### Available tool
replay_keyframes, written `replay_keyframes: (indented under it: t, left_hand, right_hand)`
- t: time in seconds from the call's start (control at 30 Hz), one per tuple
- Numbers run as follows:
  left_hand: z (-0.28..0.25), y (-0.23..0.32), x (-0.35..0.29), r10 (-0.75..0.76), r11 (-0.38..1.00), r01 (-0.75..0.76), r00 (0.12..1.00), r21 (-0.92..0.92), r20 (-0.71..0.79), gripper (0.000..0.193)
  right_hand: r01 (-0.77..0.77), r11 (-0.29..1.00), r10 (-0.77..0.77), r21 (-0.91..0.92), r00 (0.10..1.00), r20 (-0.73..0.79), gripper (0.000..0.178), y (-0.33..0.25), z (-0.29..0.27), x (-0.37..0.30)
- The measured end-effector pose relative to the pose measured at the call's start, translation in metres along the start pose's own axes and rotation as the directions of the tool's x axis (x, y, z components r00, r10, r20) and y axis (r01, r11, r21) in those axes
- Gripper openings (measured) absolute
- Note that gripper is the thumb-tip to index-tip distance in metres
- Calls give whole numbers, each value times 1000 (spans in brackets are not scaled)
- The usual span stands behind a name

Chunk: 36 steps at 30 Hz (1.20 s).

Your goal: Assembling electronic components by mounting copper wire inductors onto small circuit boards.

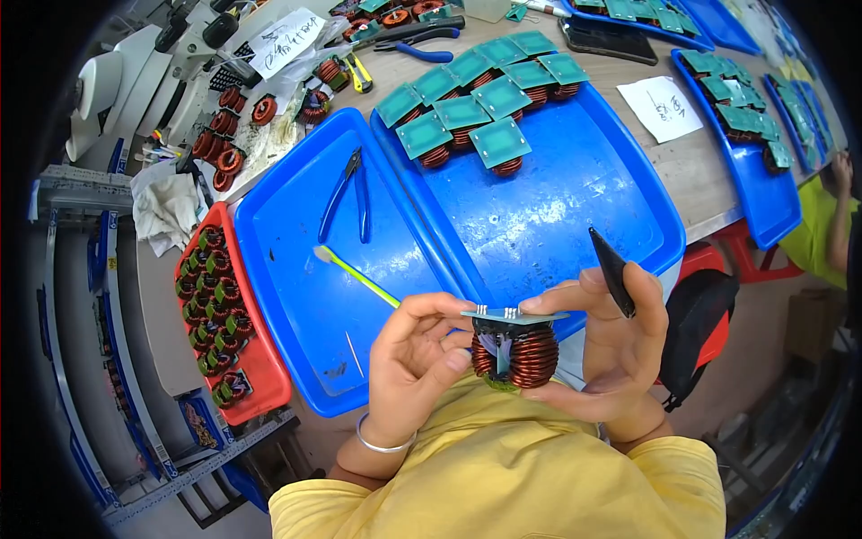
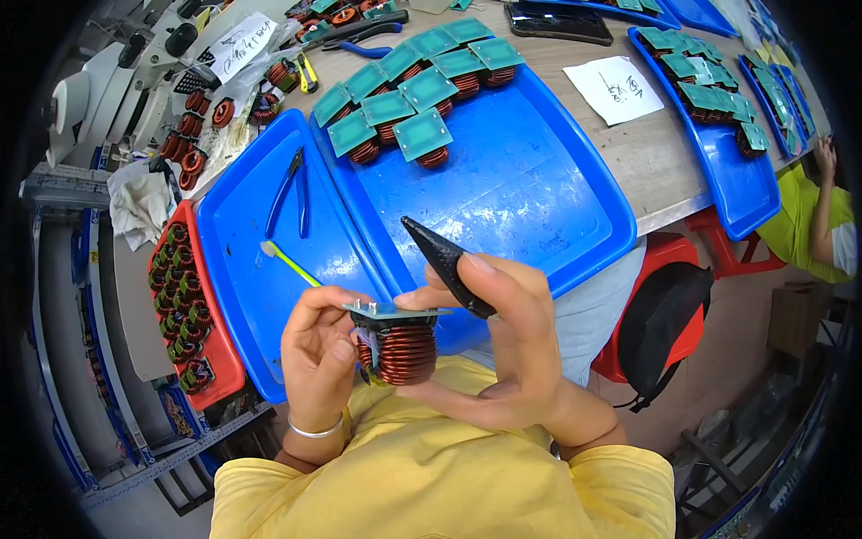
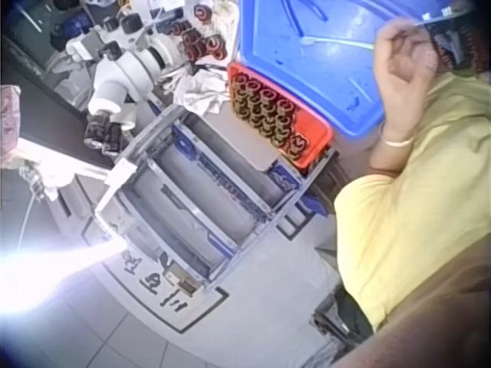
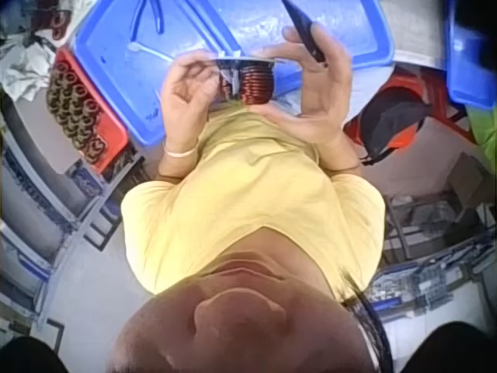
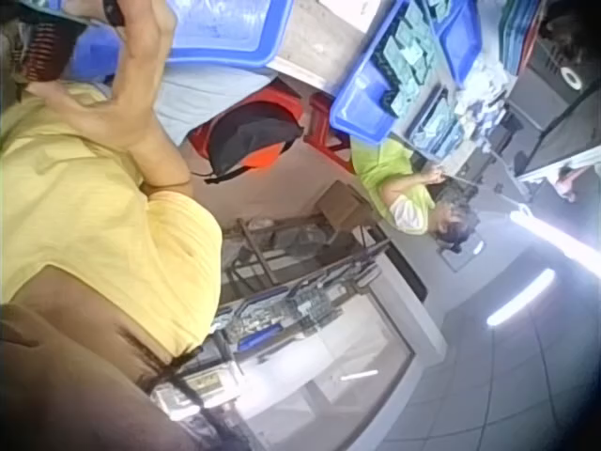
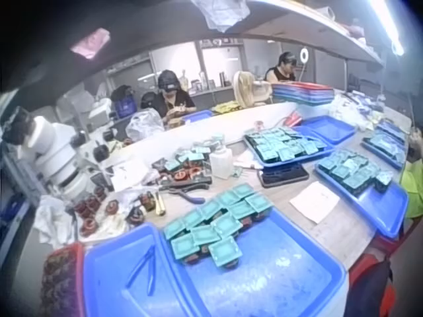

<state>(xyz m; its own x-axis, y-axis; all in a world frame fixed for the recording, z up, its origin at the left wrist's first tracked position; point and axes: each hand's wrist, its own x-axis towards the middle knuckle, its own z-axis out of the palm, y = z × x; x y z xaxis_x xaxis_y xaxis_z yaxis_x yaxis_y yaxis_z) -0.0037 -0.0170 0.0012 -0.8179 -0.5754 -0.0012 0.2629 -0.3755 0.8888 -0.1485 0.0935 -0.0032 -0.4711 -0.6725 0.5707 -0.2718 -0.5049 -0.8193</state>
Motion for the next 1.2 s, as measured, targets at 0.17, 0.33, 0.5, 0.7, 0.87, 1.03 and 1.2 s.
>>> replay_keyframes:
  t: [0.17, 0.33, 0.5, 0.7, 0.87, 1.03, 1.2]
  left_hand:
    - [4, 0, 0, -94, 985, 93, 996, -144, -2, 51]
    - [0, -5, 0, -78, 993, 83, 995, -80, 59, 61]
    - [9, 0, 2, -153, 986, 155, 988, -58, 29, 66]
    - [6, -1, 0, -347, 796, 380, 924, -471, 158, 72]
    - [7, -3, 0, -343, 739, 381, 922, -556, 177, 65]
    - [5, -3, 1, -360, 695, 423, 905, -582, 227, 63]
    - [4, -3, -2, -357, 674, 450, 893, -586, 274, 58]
  right_hand:
    - [-9, 992, 13, -123, 1000, 28, 89, -5, 0, 2]
    - [11, 980, 2, -199, 998, 66, 82, -6, 3, 2]
    - [48, 981, -22, -190, 990, 138, 82, -5, 7, 9]
    - [-7, 956, 59, -293, 984, 170, 103, -2, -3, 7]
    - [-64, 976, 94, -207, 986, 136, 101, 3, -3, 0]
    - [-63, 973, 97, -224, 985, 143, 100, 5, -3, -2]
    - [-12, 995, 18, -104, 998, 59, 97, 6, 1, -3]
